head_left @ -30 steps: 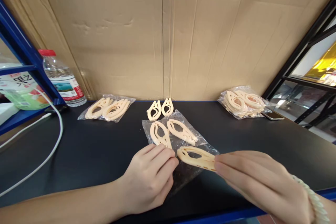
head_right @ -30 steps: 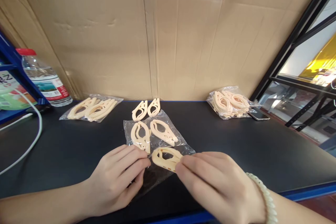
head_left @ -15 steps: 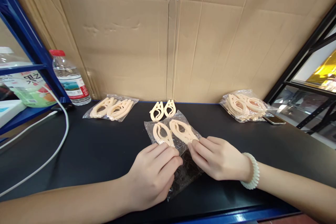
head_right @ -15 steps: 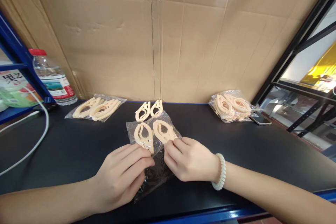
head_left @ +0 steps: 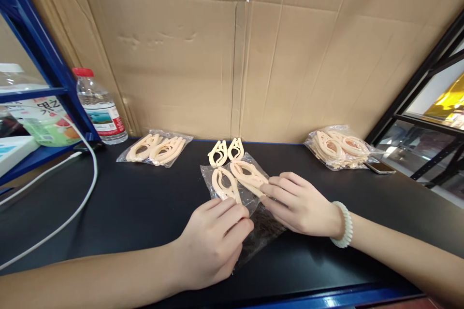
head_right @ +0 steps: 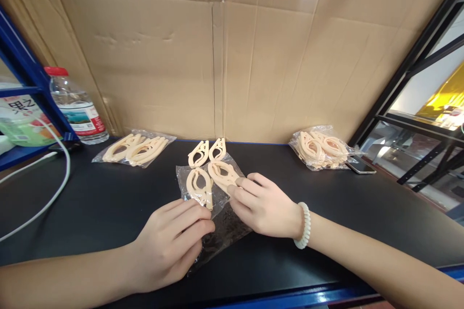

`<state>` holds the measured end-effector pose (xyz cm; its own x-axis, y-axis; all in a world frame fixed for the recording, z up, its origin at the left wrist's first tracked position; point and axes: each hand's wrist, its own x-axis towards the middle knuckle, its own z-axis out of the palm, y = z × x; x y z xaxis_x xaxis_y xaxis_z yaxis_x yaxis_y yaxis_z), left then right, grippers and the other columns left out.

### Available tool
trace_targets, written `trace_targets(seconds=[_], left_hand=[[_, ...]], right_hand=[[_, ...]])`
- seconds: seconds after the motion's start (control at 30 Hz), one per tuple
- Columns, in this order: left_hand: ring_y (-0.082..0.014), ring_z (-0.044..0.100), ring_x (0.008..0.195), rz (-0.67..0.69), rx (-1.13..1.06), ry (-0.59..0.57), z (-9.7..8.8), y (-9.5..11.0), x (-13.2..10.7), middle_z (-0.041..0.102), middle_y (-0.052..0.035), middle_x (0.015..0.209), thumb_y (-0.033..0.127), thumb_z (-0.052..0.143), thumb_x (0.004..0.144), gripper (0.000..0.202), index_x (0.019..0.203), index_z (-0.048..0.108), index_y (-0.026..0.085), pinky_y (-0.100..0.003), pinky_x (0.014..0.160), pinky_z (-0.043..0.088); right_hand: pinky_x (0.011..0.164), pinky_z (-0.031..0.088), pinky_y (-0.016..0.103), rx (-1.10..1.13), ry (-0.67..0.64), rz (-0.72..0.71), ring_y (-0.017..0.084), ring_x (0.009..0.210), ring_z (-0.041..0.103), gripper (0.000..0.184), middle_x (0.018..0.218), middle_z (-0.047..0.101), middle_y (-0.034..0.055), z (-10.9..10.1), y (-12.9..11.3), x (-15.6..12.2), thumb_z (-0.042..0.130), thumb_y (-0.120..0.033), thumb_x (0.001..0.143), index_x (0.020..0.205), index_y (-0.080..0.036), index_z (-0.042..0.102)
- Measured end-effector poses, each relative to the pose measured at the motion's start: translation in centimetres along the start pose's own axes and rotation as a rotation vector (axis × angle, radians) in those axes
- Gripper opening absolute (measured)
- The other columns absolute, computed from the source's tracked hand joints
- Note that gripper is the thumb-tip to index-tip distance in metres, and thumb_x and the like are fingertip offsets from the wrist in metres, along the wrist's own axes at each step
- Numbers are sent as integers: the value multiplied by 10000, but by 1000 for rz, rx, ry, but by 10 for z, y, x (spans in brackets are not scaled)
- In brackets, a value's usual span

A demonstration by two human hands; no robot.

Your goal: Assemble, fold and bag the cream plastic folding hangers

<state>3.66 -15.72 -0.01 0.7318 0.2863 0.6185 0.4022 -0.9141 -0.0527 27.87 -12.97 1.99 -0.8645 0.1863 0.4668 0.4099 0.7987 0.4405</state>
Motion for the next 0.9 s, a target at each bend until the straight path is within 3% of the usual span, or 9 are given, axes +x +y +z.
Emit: trace_targets(seconds=[0.1, 0.17, 0.27, 0.33, 0.43, 0.6, 0.73, 0.9], left_hand=[[-194, 516, 714, -12, 0, -11, 0, 0, 0, 619, -66, 839, 67, 487, 798, 161, 873, 607, 142, -328, 611, 415], [-188, 510, 701, -27, 5, -15, 0, 1, 1, 610, -62, 818, 68, 481, 800, 154, 849, 604, 148, -322, 609, 414], [-181, 502, 677, -40, 12, -16, 1, 1, 2, 598, -59, 795, 67, 472, 799, 155, 821, 597, 154, -315, 598, 407], [-180, 497, 665, -39, 15, -19, 1, 1, 2, 595, -59, 787, 66, 473, 790, 150, 809, 592, 155, -313, 590, 400], [-178, 482, 650, -30, 20, -22, 0, 2, 2, 595, -60, 778, 67, 464, 791, 150, 798, 586, 154, -312, 576, 384], [-175, 471, 635, -17, 29, -37, -2, 2, 2, 587, -62, 766, 86, 447, 794, 155, 802, 585, 154, -312, 560, 380], [-173, 475, 625, -21, 34, -45, -3, 1, 0, 584, -60, 760, 96, 454, 772, 147, 807, 581, 161, -308, 543, 374], [-172, 476, 626, -19, 29, -63, -4, 1, -2, 586, -56, 757, 110, 480, 755, 116, 793, 576, 165, -309, 537, 368]], right_hand=[[728, 479, 371, 248, 158, 104, 218, 855, 567, 164, 942, 645, 92, -6, 10, 6, 485, -132, 919, 849, -150, 633], [715, 479, 362, 292, 184, 178, 206, 810, 556, 181, 883, 636, 80, -4, 27, 13, 468, -147, 928, 836, -166, 623], [800, 482, 392, 159, -18, 234, 243, 903, 549, 191, 956, 658, 109, 15, 62, 24, 454, -158, 954, 1006, -139, 637], [863, 466, 413, 24, -252, 239, 275, 1042, 520, 286, 1119, 647, 142, 35, 85, 32, 425, -93, 950, 1179, -113, 594], [871, 464, 426, 8, -352, 208, 291, 1112, 503, 414, 1338, 557, 153, 69, 110, 45, 392, -15, 923, 1301, -107, 532], [912, 455, 371, 44, -437, 146, 257, 1151, 502, 501, 1477, 437, 98, 111, 129, 71, 376, -5, 928, 1405, -139, 450], [916, 447, 343, 88, -471, 130, 243, 1080, 535, 483, 1407, 513, 122, 127, 135, 81, 451, -28, 907, 1381, -118, 479], [901, 439, 381, 119, -469, 189, 270, 1001, 558, 335, 1074, 659, 169, 124, 144, 59, 541, -56, 845, 1167, -83, 629]])
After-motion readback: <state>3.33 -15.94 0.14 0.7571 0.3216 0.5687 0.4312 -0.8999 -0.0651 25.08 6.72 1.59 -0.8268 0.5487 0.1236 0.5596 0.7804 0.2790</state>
